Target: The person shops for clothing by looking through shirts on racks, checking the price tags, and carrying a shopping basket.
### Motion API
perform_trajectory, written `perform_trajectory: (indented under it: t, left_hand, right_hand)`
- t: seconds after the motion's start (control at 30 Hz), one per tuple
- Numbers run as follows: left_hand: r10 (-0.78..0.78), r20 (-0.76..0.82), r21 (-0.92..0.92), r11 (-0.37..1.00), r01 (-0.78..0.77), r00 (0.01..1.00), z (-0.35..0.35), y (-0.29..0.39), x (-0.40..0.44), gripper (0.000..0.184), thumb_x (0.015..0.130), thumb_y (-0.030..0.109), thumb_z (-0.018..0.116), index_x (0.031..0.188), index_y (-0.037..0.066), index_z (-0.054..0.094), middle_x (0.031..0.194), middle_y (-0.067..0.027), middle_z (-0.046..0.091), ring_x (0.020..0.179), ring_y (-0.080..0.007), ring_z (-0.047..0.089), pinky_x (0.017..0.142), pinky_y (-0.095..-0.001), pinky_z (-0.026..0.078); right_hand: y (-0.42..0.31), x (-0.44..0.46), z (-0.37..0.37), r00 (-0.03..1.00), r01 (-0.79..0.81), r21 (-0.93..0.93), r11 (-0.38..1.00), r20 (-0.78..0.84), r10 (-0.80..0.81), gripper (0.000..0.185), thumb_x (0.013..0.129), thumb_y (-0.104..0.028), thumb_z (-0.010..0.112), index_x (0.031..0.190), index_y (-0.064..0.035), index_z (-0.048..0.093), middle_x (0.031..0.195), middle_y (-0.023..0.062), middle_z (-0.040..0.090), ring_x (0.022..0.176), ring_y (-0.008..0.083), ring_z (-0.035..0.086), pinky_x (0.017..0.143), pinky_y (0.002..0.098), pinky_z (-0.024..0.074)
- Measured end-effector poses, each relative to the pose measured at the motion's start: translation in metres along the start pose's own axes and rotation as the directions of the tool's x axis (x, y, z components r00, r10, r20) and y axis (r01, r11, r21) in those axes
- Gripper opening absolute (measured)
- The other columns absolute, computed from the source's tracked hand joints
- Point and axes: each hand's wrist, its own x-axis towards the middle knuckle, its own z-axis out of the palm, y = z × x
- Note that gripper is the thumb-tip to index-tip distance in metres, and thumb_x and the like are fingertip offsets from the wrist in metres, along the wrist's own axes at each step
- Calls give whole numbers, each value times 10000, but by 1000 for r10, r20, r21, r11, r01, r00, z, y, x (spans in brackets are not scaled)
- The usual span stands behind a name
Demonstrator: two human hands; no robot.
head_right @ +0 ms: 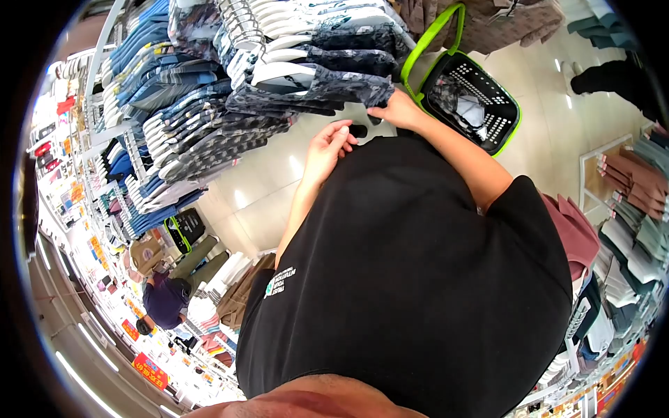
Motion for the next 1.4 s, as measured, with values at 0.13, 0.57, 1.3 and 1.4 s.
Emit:
perform_trajectory:
  t: [0.13, 0.57, 1.3, 1.4]
  left_hand:
    - [20, -33, 55, 998, -18, 999, 1, -19, 11, 372, 938, 246, 613, 1206, -11, 583, 860, -31, 670, 723, -70, 568, 630, -204, 439]
    - [226, 55, 652, 730, -206, 973, 2, -103, 79, 475, 679, 225, 792, 1072, -5, 656, 1106, -240, 647, 1061, -385, 607, 905, -418, 483]
    - [80, -99, -188, 977, -97, 992, 39, 14, 50, 372, 997, 299, 523, 1053, -47, 646, 992, -45, 671, 886, -99, 578, 826, -259, 457]
    - [58, -104, -197, 977, -78, 993, 32, 15, 48, 421, 999, 337, 517, 1128, -53, 607, 1061, -58, 653, 979, -114, 567, 893, -270, 436]
  right_hand:
    - [5, -6, 1, 964, -140, 116, 983, 242, 109, 456, 806, -218, 728, 1191, -18, 589, 1122, 115, 643, 1024, 215, 591, 902, 338, 458]
    - [-61, -14, -8, 864, -495, 867, 58, 484, 142, 291, 920, -96, 561, 1172, 45, 588, 1145, 151, 650, 1046, 255, 642, 942, 403, 502]
    - [-5, -28, 4, 857, -134, -348, 928, 430, 285, 802, 762, -617, 662, 1085, 115, 614, 1081, 294, 629, 1031, 396, 606, 916, 414, 458]
    - [14, -22, 18, 861, -78, -377, 923, 441, 253, 750, 841, -577, 595, 1095, 128, 598, 1090, 320, 612, 1050, 426, 583, 919, 431, 452]
